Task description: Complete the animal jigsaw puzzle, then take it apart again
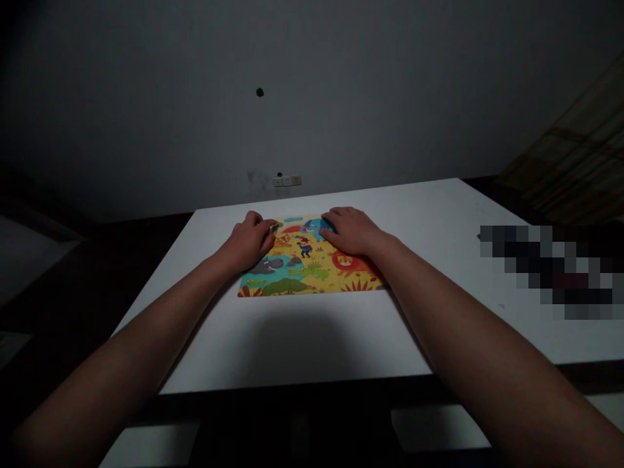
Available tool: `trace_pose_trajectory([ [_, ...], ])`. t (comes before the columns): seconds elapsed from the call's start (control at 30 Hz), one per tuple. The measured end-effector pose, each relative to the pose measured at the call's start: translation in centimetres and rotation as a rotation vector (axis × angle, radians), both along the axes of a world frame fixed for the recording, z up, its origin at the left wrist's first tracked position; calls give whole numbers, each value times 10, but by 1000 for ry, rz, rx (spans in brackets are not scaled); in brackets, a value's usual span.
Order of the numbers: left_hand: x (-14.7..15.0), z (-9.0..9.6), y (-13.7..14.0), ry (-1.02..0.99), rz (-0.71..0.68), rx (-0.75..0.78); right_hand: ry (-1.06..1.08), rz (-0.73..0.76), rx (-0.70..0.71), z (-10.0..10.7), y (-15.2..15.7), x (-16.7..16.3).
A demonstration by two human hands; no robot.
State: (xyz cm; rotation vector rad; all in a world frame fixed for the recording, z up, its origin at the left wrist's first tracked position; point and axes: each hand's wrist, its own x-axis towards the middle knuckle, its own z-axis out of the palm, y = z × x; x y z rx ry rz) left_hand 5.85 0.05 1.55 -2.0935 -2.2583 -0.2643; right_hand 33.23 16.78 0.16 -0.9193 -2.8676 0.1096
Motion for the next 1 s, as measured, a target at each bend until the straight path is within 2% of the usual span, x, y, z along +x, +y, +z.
trace_pose_trajectory([
  [0.2, -12, -13, 3, -109, -22, 65, -4, -7, -9, 1, -1, 0],
  [0.33, -19, -21, 7, -225, -26, 187, -15, -9, -6, 3, -2, -1],
  [0.5, -25, -11, 4, -269, -5, 383, -28, -12, -14, 4, -2, -1],
  [0.63, -26, 0, -3, -256, -101, 250, -29, -67, -47, -1, 5, 4],
  [0.8, -17, -3, -6, -179, -171, 77, -46, -206, -103, -7, 16, 11],
  [0.9, -7, -4, -6, -124, -213, 31, -58, -267, -125, -4, 15, 13],
  [1.0, 3, -1, -8, -56, -190, 10, -78, -313, -138, 2, 11, 13],
])
